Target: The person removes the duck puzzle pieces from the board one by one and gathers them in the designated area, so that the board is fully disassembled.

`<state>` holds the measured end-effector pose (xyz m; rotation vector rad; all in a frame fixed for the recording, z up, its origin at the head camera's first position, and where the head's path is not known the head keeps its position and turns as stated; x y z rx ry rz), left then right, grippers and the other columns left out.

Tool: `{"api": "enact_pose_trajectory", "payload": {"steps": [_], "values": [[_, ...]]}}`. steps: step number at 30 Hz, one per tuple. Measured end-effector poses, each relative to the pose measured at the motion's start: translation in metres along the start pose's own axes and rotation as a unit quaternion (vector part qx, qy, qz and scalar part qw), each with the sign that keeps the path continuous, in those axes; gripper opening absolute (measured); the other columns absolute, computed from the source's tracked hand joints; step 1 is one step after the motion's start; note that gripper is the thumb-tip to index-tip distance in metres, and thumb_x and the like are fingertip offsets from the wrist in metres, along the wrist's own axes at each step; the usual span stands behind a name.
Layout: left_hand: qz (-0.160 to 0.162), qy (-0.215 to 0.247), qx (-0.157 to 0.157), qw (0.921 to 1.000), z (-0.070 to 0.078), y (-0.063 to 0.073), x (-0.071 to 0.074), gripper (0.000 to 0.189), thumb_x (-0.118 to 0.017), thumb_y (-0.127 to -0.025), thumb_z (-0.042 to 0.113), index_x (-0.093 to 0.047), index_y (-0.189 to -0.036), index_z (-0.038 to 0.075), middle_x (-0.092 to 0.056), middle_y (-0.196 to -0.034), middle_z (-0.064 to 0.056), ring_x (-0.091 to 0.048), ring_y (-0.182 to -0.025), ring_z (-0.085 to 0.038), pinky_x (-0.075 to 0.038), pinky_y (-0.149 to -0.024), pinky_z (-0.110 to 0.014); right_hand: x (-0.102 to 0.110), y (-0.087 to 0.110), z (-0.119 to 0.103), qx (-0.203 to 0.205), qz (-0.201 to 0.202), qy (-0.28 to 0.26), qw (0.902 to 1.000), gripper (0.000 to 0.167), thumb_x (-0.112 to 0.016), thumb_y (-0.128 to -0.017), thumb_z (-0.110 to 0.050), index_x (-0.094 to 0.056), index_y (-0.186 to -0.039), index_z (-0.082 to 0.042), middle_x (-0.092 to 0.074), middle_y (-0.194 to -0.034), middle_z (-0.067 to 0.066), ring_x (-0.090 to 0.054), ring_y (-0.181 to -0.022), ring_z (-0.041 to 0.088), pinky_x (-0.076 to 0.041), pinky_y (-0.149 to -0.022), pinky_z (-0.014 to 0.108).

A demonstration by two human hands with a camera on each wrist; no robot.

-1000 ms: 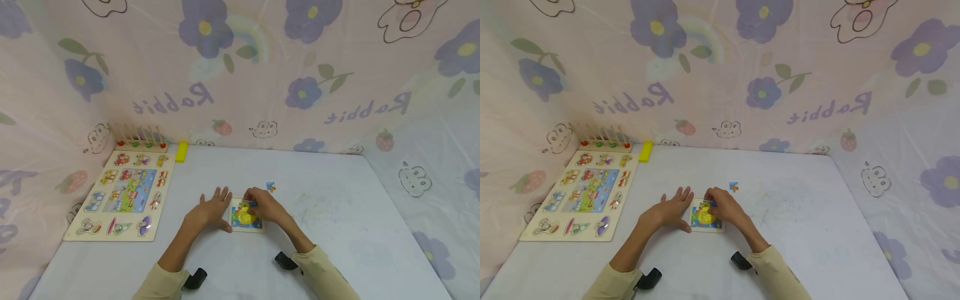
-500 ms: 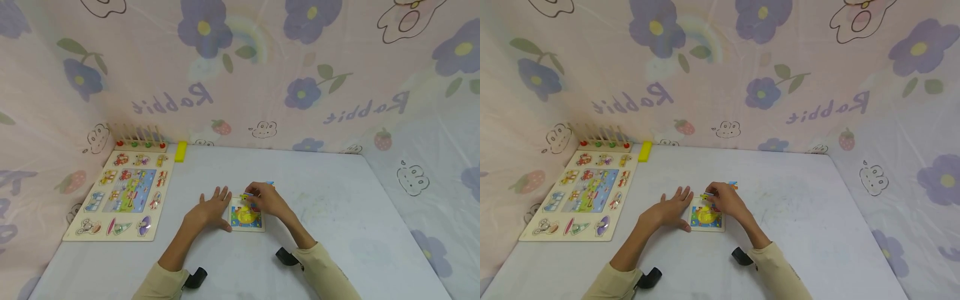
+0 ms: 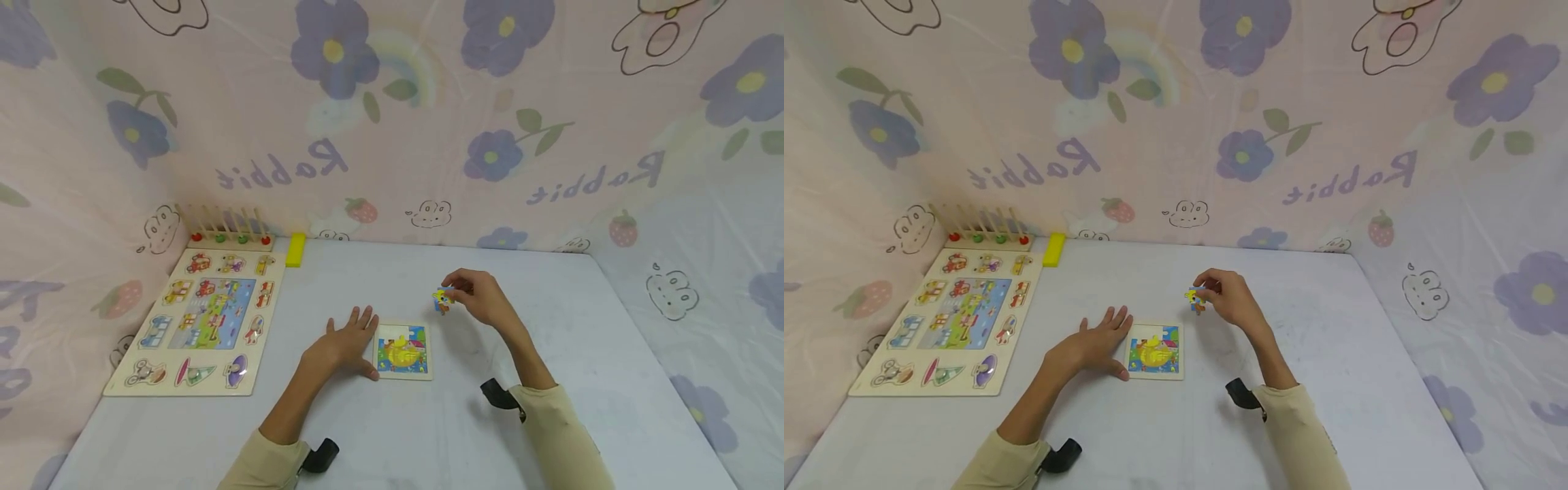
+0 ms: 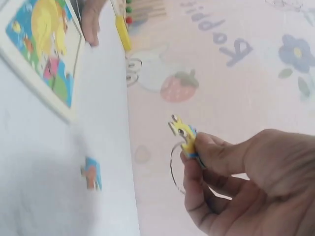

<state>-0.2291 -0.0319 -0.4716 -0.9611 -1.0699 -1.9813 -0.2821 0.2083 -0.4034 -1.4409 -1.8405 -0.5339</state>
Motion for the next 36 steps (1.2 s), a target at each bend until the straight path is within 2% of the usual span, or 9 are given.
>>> {"api": "enact_pose_trajectory", "payload": {"steps": [3,6,11,15,20,25,29,32,36], "values": [[0.002,-0.001,-0.001,1.0000,0.000,-0.001,-0.001,0.110,-0.091,-0.080,0.035,-0.028,-0.165,0.005,-0.012,-0.177,-0.014,-0.008,-0.166,-0.037,-0.014,-0.127,-0.073,0.011,-0.001,0.015,-0.016,0.001,0.007,0.9999,0.016,-0.067,-0.098,0.002,-0.074,-0.113,0.002,-0.077,-0.107,0.021,-0.072,-0.087,0.031,-0.055,-0.076,0.033],[0.006,-0.003,0.002,1.0000,-0.001,-0.002,-0.002,0.110,-0.091,-0.080,0.035,-0.028,-0.165,0.006,-0.013,-0.177,-0.013,-0.008,-0.166,-0.036,-0.013,-0.127,-0.073,0.014,-0.005,0.033,-0.029,-0.001,0.018,0.9994,0.016,-0.068,-0.098,0.001,-0.073,-0.112,0.004,-0.075,-0.105,0.022,-0.072,-0.086,0.031,-0.057,-0.075,0.033],[0.011,-0.006,-0.003,0.9999,-0.001,-0.003,-0.003,0.111,-0.091,-0.079,0.037,-0.029,-0.165,0.006,-0.014,-0.177,-0.013,-0.009,-0.166,-0.035,-0.014,-0.127,-0.073,0.009,-0.009,0.068,-0.056,-0.001,0.031,0.9980,0.013,-0.072,-0.095,-0.002,-0.072,-0.106,0.006,-0.073,-0.097,0.021,-0.067,-0.079,0.023,-0.052,-0.068,0.027],[0.012,-0.006,-0.006,0.9999,0.000,-0.004,-0.003,0.111,-0.091,-0.079,0.038,-0.029,-0.165,0.006,-0.013,-0.177,-0.013,-0.009,-0.166,-0.035,-0.014,-0.127,-0.074,0.001,-0.010,0.088,-0.068,0.011,0.040,0.9968,0.009,-0.074,-0.093,-0.001,-0.072,-0.100,0.005,-0.074,-0.093,0.020,-0.064,-0.078,0.022,-0.049,-0.070,0.026],[0.010,-0.004,0.000,0.9999,-0.001,-0.004,-0.003,0.111,-0.092,-0.078,0.037,-0.030,-0.165,0.006,-0.014,-0.177,-0.013,-0.009,-0.166,-0.036,-0.014,-0.127,-0.073,-0.009,-0.010,0.094,-0.070,0.025,0.063,0.9952,0.010,-0.076,-0.093,-0.004,-0.071,-0.097,0.003,-0.073,-0.090,0.019,-0.064,-0.082,0.024,-0.048,-0.075,0.031],[0.012,0.000,-0.002,0.9999,-0.001,-0.001,-0.004,0.110,-0.092,-0.079,0.037,-0.030,-0.164,0.005,-0.014,-0.177,-0.014,-0.010,-0.166,-0.036,-0.014,-0.127,-0.074,-0.010,-0.007,0.090,-0.065,0.032,0.089,0.9934,0.013,-0.076,-0.094,-0.007,-0.069,-0.098,0.003,-0.071,-0.090,0.019,-0.065,-0.081,0.027,-0.050,-0.073,0.036],[0.012,0.002,-0.002,0.9999,-0.001,0.000,-0.004,0.111,-0.092,-0.078,0.036,-0.030,-0.164,0.004,-0.014,-0.177,-0.014,-0.010,-0.166,-0.036,-0.014,-0.126,-0.074,-0.011,-0.005,0.084,-0.057,-0.010,0.098,0.9935,0.020,-0.078,-0.092,-0.007,-0.070,-0.106,0.005,-0.066,-0.094,0.021,-0.061,-0.083,0.028,-0.051,-0.076,0.040],[0.012,0.003,-0.002,0.9999,-0.001,-0.001,-0.004,0.111,-0.092,-0.077,0.036,-0.030,-0.164,0.004,-0.014,-0.177,-0.015,-0.010,-0.166,-0.037,-0.014,-0.126,-0.074,-0.014,-0.007,0.083,-0.051,-0.037,0.104,0.9926,0.026,-0.081,-0.089,-0.006,-0.070,-0.109,0.005,-0.063,-0.095,0.021,-0.057,-0.084,0.026,-0.049,-0.077,0.038],[0.012,0.002,-0.002,0.9999,-0.002,-0.002,-0.004,0.111,-0.092,-0.078,0.036,-0.030,-0.164,0.004,-0.014,-0.177,-0.015,-0.009,-0.166,-0.037,-0.014,-0.126,-0.074,-0.017,-0.010,0.085,-0.051,-0.037,0.104,0.9926,0.026,-0.080,-0.089,-0.005,-0.071,-0.110,0.006,-0.063,-0.096,0.021,-0.057,-0.085,0.025,-0.049,-0.077,0.037]]}}
Point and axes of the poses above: each hand's wrist, its own y-axis away from the middle knuckle, its own x-axis out of the back of the hand, z = x × y, the point moved 6 cm from there along -y, towards the middle knuckle
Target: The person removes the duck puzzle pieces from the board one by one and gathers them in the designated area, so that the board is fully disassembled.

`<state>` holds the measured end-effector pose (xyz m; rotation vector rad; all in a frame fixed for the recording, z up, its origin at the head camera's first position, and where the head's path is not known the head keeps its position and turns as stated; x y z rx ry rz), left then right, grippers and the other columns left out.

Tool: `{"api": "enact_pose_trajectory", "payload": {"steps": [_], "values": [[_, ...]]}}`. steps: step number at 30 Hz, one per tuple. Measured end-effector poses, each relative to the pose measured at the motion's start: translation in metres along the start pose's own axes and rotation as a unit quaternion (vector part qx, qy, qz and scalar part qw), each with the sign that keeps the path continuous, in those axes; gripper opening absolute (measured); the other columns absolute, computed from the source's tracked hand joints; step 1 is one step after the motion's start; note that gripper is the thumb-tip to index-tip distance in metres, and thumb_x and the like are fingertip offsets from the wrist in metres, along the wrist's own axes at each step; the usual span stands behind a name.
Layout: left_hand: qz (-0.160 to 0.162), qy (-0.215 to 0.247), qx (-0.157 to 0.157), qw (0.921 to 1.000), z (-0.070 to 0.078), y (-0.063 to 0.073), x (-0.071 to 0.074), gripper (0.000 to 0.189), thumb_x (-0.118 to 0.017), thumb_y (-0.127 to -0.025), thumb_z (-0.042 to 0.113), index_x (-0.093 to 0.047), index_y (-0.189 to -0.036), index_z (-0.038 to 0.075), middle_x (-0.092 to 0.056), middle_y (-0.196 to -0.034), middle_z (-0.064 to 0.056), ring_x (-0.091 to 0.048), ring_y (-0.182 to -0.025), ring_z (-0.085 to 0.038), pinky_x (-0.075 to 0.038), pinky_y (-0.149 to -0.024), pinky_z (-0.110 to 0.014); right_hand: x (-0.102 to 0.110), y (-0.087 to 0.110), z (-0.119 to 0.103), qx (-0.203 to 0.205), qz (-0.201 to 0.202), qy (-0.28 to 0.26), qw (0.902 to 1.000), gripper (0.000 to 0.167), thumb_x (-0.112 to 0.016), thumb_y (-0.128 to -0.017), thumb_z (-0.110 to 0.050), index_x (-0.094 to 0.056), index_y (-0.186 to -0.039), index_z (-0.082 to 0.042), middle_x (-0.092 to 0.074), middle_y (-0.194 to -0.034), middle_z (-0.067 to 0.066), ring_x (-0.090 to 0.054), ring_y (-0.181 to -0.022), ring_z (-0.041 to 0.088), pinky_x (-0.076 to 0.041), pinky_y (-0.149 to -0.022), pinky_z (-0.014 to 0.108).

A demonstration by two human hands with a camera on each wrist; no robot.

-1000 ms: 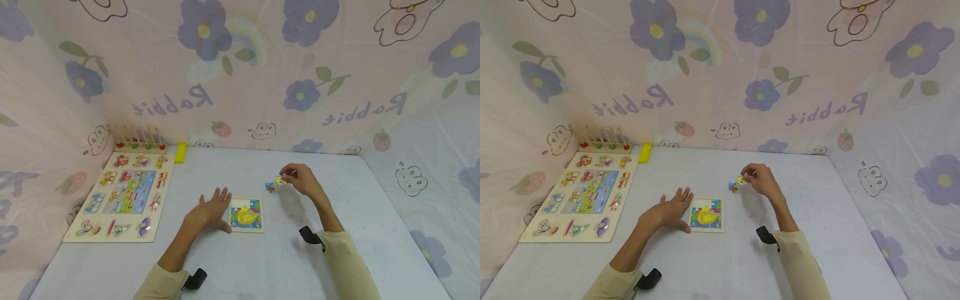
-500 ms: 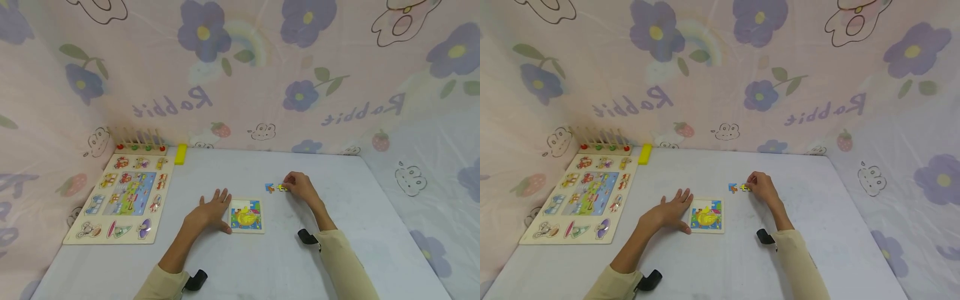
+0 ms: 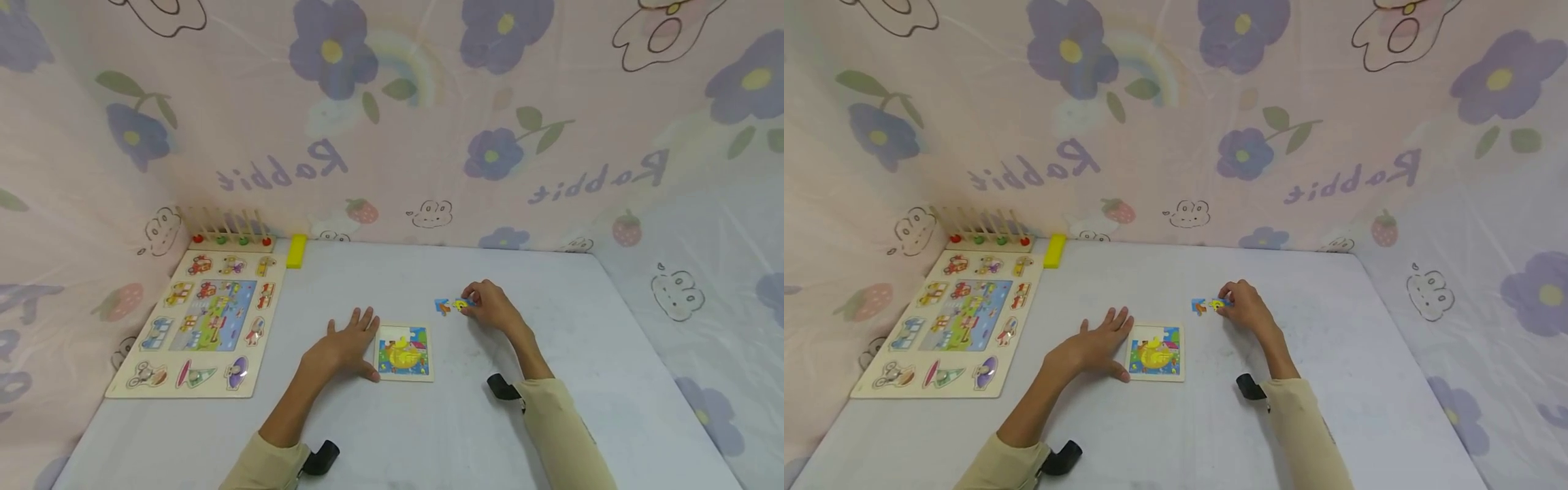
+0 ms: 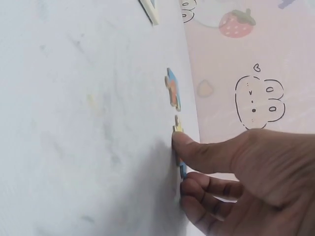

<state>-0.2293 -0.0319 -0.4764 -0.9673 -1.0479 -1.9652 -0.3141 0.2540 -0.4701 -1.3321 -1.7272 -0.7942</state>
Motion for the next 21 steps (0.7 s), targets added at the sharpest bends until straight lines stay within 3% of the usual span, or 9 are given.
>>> {"api": "enact_pose_trajectory", "payload": {"steps": [15,21], "values": [[-0.004,-0.014,0.004,0.9999,0.001,0.000,0.003,0.109,-0.091,-0.079,0.037,-0.031,-0.164,0.005,-0.015,-0.177,-0.015,-0.011,-0.165,-0.037,-0.017,-0.126,-0.074,0.007,0.001,-0.003,-0.010,-0.033,-0.015,0.9993,0.033,-0.080,-0.091,-0.011,-0.068,-0.117,0.005,-0.061,-0.094,0.017,-0.053,-0.084,0.023,-0.044,-0.074,0.032],[-0.008,-0.044,0.012,0.9989,0.005,0.000,0.005,0.109,-0.091,-0.079,0.039,-0.031,-0.164,0.004,-0.016,-0.176,-0.015,-0.014,-0.165,-0.037,-0.023,-0.125,-0.072,0.019,0.001,-0.016,-0.003,-0.039,-0.011,0.9992,0.036,-0.076,-0.095,-0.013,-0.066,-0.124,0.005,-0.064,-0.098,0.018,-0.058,-0.088,0.027,-0.050,-0.077,0.037]]}}
Point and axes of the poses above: each hand's wrist, its own y-axis away from the middle knuckle, its own x-axis out of the back of the hand, z = x × y, the point moved 6 cm from there along -y, towards the middle knuckle
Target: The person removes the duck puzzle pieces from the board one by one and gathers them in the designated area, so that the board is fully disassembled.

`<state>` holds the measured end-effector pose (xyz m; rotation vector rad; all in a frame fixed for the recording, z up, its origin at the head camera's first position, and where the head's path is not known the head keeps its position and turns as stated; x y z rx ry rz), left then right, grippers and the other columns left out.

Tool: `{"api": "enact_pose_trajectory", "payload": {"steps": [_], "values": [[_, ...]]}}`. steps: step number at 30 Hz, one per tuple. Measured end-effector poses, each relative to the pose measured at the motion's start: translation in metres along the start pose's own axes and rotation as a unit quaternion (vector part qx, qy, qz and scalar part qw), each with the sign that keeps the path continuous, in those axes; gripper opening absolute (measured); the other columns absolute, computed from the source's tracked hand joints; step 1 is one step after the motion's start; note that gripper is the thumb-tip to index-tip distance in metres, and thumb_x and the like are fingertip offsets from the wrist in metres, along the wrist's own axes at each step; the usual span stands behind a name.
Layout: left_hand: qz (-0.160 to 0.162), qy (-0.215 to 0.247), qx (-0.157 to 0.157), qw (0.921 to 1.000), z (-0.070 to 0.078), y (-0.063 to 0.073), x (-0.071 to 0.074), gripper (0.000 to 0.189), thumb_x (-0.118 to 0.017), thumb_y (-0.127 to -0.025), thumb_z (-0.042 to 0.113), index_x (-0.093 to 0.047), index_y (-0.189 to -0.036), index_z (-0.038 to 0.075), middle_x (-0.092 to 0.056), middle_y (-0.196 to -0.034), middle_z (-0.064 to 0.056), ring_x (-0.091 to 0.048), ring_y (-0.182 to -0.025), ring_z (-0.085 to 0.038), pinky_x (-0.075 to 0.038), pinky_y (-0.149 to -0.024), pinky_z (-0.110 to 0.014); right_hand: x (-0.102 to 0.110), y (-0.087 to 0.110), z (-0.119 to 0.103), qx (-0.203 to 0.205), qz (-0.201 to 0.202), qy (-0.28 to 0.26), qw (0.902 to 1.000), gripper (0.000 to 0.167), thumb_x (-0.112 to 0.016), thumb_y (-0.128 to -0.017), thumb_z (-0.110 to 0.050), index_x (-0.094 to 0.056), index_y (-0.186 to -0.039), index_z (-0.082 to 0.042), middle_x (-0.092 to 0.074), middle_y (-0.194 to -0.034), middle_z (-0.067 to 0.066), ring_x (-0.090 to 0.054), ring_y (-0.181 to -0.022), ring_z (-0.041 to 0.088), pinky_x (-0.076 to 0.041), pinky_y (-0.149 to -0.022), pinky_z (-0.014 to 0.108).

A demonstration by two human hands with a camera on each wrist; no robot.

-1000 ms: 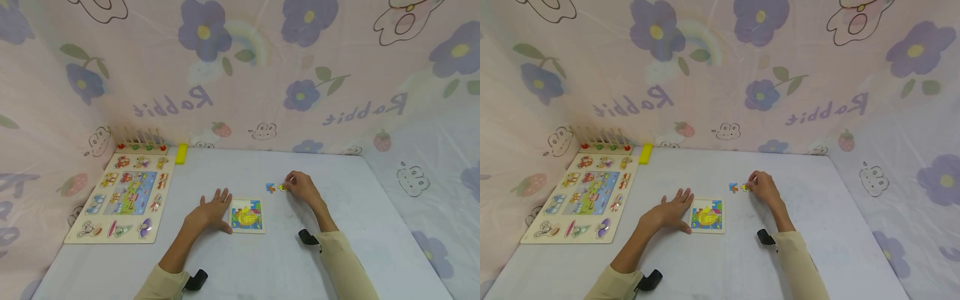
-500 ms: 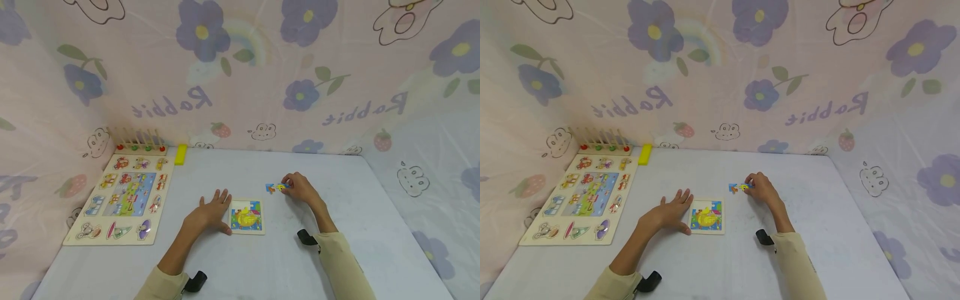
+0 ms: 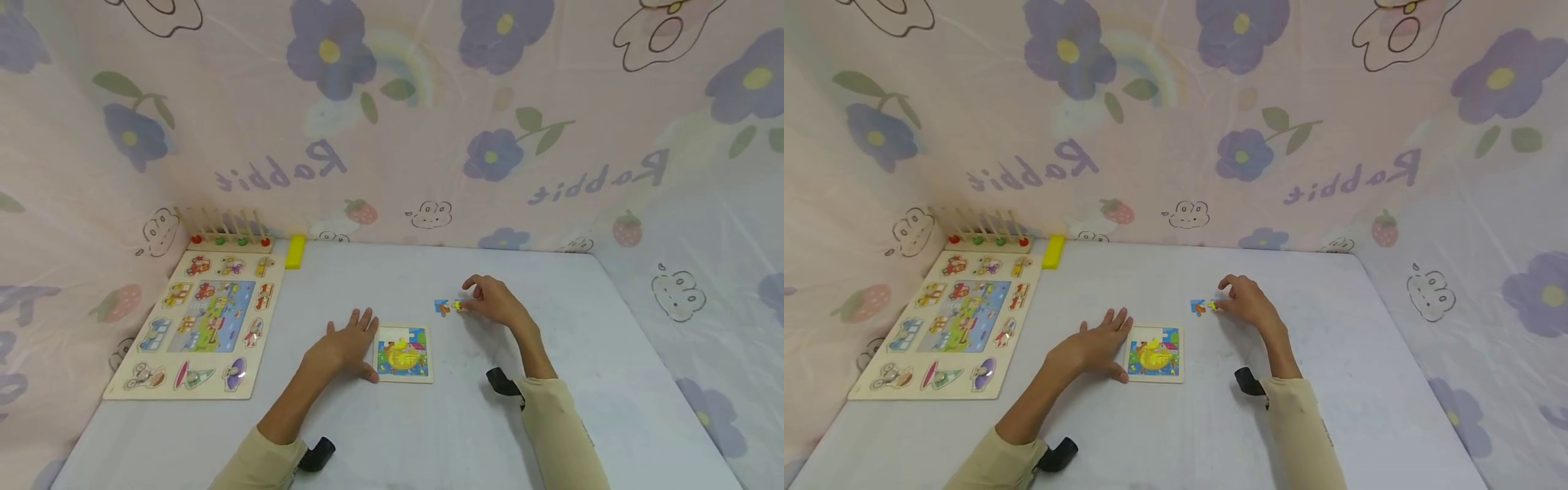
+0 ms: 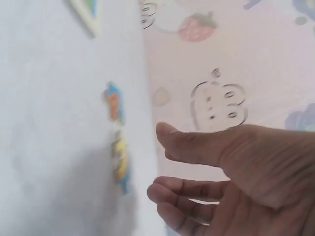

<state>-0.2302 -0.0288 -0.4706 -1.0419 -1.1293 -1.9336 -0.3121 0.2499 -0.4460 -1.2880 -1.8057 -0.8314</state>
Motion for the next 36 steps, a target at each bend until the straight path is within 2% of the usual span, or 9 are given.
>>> {"api": "enact_pose_trajectory", "payload": {"steps": [6,12,16,20,23,26,30,33,36], "values": [[-0.008,-0.040,0.008,0.9991,0.011,-0.003,0.005,0.109,-0.092,-0.078,0.038,-0.034,-0.161,0.000,-0.023,-0.174,-0.019,-0.021,-0.163,-0.040,-0.033,-0.122,-0.067,0.017,0.002,-0.033,0.051,0.007,-0.010,0.9986,0.036,-0.075,-0.097,-0.018,-0.066,-0.127,0.001,-0.067,-0.105,0.017,-0.065,-0.097,0.029,-0.055,-0.084,0.042],[-0.004,-0.044,0.012,0.9990,0.012,-0.004,0.005,0.107,-0.094,-0.076,0.036,-0.038,-0.160,-0.001,-0.027,-0.173,-0.020,-0.025,-0.161,-0.042,-0.037,-0.121,-0.066,0.022,-0.004,-0.066,0.126,0.006,-0.028,0.9917,0.032,-0.076,-0.096,-0.015,-0.067,-0.124,-0.003,-0.070,-0.106,0.014,-0.065,-0.095,0.024,-0.056,-0.085,0.041],[-0.005,-0.037,0.010,0.9993,0.011,-0.005,0.003,0.108,-0.094,-0.076,0.036,-0.037,-0.160,0.000,-0.026,-0.173,-0.019,-0.025,-0.162,-0.041,-0.036,-0.121,-0.066,0.015,-0.005,-0.081,0.159,-0.008,-0.028,0.9869,0.031,-0.077,-0.095,-0.013,-0.067,-0.122,-0.002,-0.071,-0.107,0.013,-0.065,-0.095,0.022,-0.058,-0.088,0.045],[-0.002,-0.034,0.012,0.9993,0.010,-0.008,0.002,0.108,-0.094,-0.076,0.037,-0.038,-0.160,0.001,-0.026,-0.173,-0.019,-0.025,-0.162,-0.040,-0.035,-0.122,-0.066,-0.004,-0.002,-0.092,0.183,-0.059,-0.004,0.9812,0.030,-0.077,-0.095,-0.013,-0.068,-0.120,0.000,-0.071,-0.107,0.016,-0.066,-0.095,0.022,-0.060,-0.087,0.044],[0.002,-0.031,0.009,0.9995,0.010,-0.008,0.004,0.108,-0.094,-0.076,0.038,-0.038,-0.160,0.001,-0.026,-0.173,-0.018,-0.025,-0.162,-0.040,-0.035,-0.122,-0.065,-0.019,0.000,-0.099,0.188,-0.097,0.023,0.9772,0.027,-0.078,-0.094,-0.010,-0.069,-0.117,0.000,-0.072,-0.108,0.016,-0.066,-0.094,0.022,-0.060,-0.088,0.041],[0.002,-0.032,0.005,0.9995,0.011,-0.006,0.004,0.107,-0.094,-0.076,0.039,-0.038,-0.160,0.001,-0.027,-0.173,-0.019,-0.026,-0.161,-0.040,-0.036,-0.122,-0.065,-0.032,0.001,-0.103,0.184,-0.126,0.048,0.9736,0.023,-0.079,-0.091,-0.008,-0.071,-0.112,-0.001,-0.073,-0.107,0.013,-0.066,-0.092,0.019,-0.060,-0.086,0.033],[0.006,-0.044,0.003,0.9990,0.011,-0.004,0.004,0.106,-0.093,-0.077,0.041,-0.039,-0.160,0.002,-0.028,-0.173,-0.018,-0.027,-0.161,-0.039,-0.038,-0.121,-0.064,-0.047,0.000,-0.103,0.151,-0.157,0.073,0.9733,0.024,-0.085,-0.087,-0.011,-0.071,-0.105,-0.004,-0.070,-0.098,0.009,-0.059,-0.085,0.014,-0.052,-0.078,0.024],[0.008,-0.046,0.002,0.9989,0.011,-0.003,0.004,0.107,-0.093,-0.077,0.042,-0.039,-0.160,0.002,-0.027,-0.173,-0.018,-0.026,-0.162,-0.039,-0.037,-0.122,-0.064,-0.056,0.000,-0.102,0.113,-0.170,0.096,0.9742,0.027,-0.089,-0.083,-0.014,-0.071,-0.101,-0.005,-0.066,-0.093,0.007,-0.053,-0.083,0.014,-0.050,-0.076,0.027],[0.006,-0.042,0.003,0.9991,0.010,-0.003,0.003,0.107,-0.093,-0.077,0.042,-0.039,-0.160,0.002,-0.026,-0.173,-0.018,-0.026,-0.162,-0.039,-0.037,-0.122,-0.064,-0.063,0.001,-0.104,0.092,-0.165,0.130,0.9734,0.029,-0.092,-0.080,-0.016,-0.073,-0.098,-0.004,-0.067,-0.094,0.005,-0.055,-0.083,0.015,-0.054,-0.079,0.032]]}}
Point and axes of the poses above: each hand's wrist, its own y-axis away from the middle knuckle, its own x-axis out of the back of the hand, z = x × y, the point moved 6 cm from there along -y, towards the middle knuckle
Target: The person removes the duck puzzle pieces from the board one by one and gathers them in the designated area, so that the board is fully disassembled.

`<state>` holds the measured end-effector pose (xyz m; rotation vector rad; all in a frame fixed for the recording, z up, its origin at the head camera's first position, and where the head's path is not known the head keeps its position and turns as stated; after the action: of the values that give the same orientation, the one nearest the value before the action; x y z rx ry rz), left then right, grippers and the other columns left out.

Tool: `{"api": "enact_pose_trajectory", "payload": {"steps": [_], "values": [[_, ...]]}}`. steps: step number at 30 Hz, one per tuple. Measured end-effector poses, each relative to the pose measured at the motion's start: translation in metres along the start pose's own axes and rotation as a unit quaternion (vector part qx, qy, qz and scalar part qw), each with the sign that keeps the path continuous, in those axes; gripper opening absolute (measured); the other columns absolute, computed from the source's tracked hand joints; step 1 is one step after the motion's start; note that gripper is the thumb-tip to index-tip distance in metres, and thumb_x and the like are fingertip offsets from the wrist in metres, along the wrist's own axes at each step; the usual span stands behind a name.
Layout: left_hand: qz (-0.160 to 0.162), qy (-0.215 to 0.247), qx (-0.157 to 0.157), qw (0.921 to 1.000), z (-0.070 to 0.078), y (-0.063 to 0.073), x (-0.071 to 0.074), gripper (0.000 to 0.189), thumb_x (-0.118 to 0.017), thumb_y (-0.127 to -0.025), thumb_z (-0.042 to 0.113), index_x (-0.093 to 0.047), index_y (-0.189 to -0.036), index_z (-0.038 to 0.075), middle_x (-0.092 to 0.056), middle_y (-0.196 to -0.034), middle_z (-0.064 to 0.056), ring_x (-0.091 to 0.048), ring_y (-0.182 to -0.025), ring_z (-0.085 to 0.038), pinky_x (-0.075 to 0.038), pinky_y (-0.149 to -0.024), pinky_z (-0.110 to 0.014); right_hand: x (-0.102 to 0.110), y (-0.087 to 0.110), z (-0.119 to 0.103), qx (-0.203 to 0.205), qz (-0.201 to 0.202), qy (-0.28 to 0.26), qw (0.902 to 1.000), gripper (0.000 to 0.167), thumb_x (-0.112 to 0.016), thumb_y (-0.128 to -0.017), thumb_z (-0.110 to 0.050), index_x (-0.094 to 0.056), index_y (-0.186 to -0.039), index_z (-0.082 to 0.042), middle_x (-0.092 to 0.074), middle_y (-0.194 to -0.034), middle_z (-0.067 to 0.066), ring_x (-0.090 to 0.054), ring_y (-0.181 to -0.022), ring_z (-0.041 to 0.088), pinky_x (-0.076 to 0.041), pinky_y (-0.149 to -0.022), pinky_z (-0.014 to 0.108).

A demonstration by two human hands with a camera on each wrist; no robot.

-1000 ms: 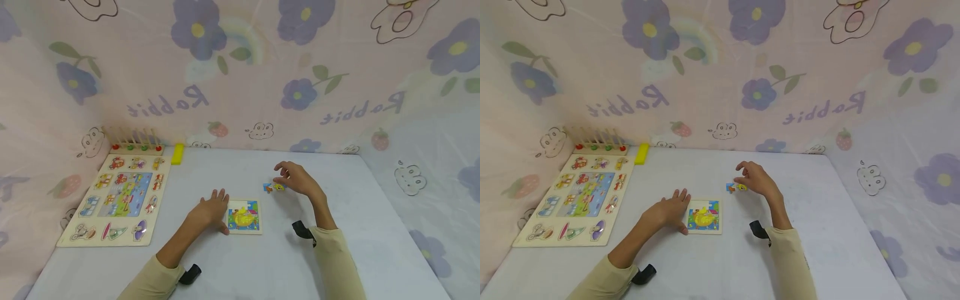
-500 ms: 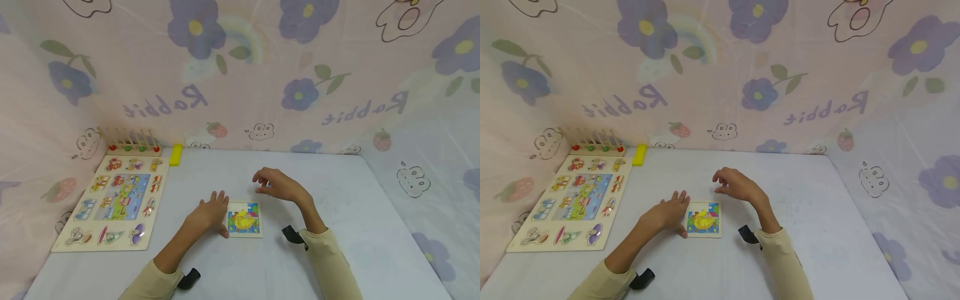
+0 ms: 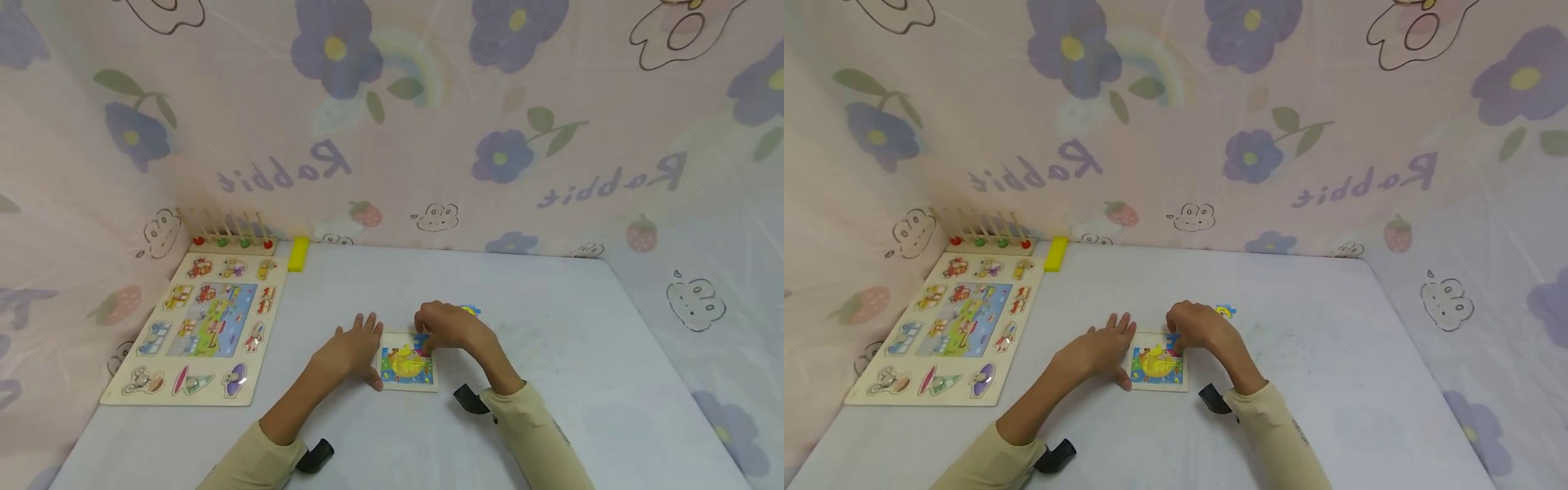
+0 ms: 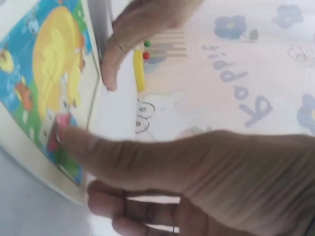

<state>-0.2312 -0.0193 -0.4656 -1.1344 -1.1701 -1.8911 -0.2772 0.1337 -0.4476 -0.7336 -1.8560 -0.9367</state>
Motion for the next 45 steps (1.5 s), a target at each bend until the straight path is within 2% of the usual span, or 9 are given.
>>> {"api": "enact_pose_trajectory", "payload": {"steps": [8,13,16,20,24,29,37,43,45], "values": [[-0.001,-0.002,-0.001,1.0000,0.002,-0.001,-0.001,0.108,-0.094,-0.076,0.041,-0.039,-0.160,0.002,-0.027,-0.173,-0.019,-0.027,-0.161,-0.039,-0.037,-0.122,-0.063,-0.003,0.005,-0.012,-0.009,0.055,0.058,0.9968,0.031,-0.094,-0.075,-0.010,-0.071,-0.093,-0.001,-0.067,-0.091,0.006,-0.056,-0.079,0.017,-0.056,-0.079,0.037],[0.000,-0.008,0.002,1.0000,0.000,0.000,0.001,0.108,-0.094,-0.076,0.041,-0.039,-0.160,0.002,-0.028,-0.173,-0.018,-0.028,-0.161,-0.039,-0.038,-0.121,-0.063,-0.003,0.002,-0.011,-0.003,0.042,0.057,0.9975,0.031,-0.094,-0.076,-0.012,-0.069,-0.092,-0.003,-0.065,-0.090,0.004,-0.054,-0.078,0.016,-0.054,-0.076,0.034],[-0.001,-0.010,-0.001,0.9999,0.000,0.000,0.002,0.108,-0.093,-0.076,0.042,-0.039,-0.160,0.002,-0.027,-0.173,-0.019,-0.028,-0.161,-0.039,-0.038,-0.121,-0.063,-0.001,-0.001,-0.008,0.009,0.028,0.036,0.9989,0.031,-0.093,-0.077,-0.012,-0.066,-0.091,-0.005,-0.063,-0.087,0.003,-0.051,-0.078,0.015,-0.049,-0.072,0.030],[0.000,-0.013,-0.003,0.9999,0.000,-0.002,0.003,0.108,-0.093,-0.077,0.042,-0.038,-0.160,0.002,-0.026,-0.173,-0.019,-0.027,-0.161,-0.039,-0.038,-0.121,-0.064,0.006,-0.003,-0.006,0.055,0.021,-0.007,0.9982,0.027,-0.089,-0.081,-0.007,-0.064,-0.089,-0.006,-0.060,-0.081,0.001,-0.049,-0.074,0.012,-0.044,-0.068,0.025],[-0.003,-0.012,-0.003,0.9999,0.000,-0.005,0.004,0.108,-0.093,-0.077,0.042,-0.038,-0.161,0.002,-0.025,-0.173,-0.019,-0.026,-0.162,-0.039,-0.037,-0.122,-0.064,0.013,-0.001,-0.004,0.105,0.015,-0.047,0.9932,0.015,-0.081,-0.089,-0.005,-0.066,-0.091,-0.006,-0.063,-0.081,0.000,-0.051,-0.073,0.008,-0.046,-0.069,0.020],[-0.003,-0.012,-0.001,0.9999,0.001,-0.007,0.005,0.108,-0.093,-0.077,0.042,-0.037,-0.161,0.002,-0.025,-0.173,-0.019,-0.025,-0.162,-0.040,-0.036,-0.122,-0.064,0.033,0.005,0.006,0.112,0.023,-0.103,0.9881,0.007,-0.076,-0.093,-0.004,-0.069,-0.094,-0.006,-0.067,-0.084,0.001,-0.055,-0.074,0.008,-0.051,-0.069,0.022],[0.002,-0.001,0.004,1.0000,0.000,-0.002,0.006,0.108,-0.094,-0.076,0.038,-0.038,-0.160,0.000,-0.027,-0.173,-0.020,-0.026,-0.161,-0.040,-0.036,-0.121,-0.066,0.070,0.031,0.038,0.114,0.119,-0.148,0.9751,0.006,-0.071,-0.096,-0.001,-0.071,-0.101,-0.005,-0.075,-0.094,0.004,-0.071,-0.085,0.016,-0.057,-0.079,0.026],[0.006,0.003,-0.002,1.0000,0.000,0.000,0.002,0.108,-0.094,-0.076,0.039,-0.039,-0.160,0.000,-0.027,-0.173,-0.020,-0.026,-0.161,-0.040,-0.036,-0.122,-0.065,0.082,0.056,0.071,0.060,0.218,-0.158,0.9611,0.009,-0.071,-0.097,-0.004,-0.074,-0.105,-0.006,-0.076,-0.099,0.007,-0.070,-0.088,0.021,-0.055,-0.080,0.025],[0.007,0.006,0.002,1.0000,0.000,0.001,0.001,0.108,-0.095,-0.075,0.038,-0.039,-0.159,0.000,-0.027,-0.173,-0.020,-0.026,-0.161,-0.040,-0.036,-0.122,-0.065,0.084,0.060,0.080,0.039,0.237,-0.153,0.9586,0.009,-0.071,-0.098,-0.005,-0.074,-0.106,-0.006,-0.077,-0.099,0.009,-0.069,-0.089,0.021,-0.054,-0.079,0.024]]}}
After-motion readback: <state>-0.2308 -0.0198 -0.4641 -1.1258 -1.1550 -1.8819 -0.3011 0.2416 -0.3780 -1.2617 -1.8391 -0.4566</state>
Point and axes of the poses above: each hand's wrist, its own y-axis away from the middle knuckle, its own x-axis out of the back of the hand, z = x × y, the point moved 6 cm from there along -y, towards the middle knuckle
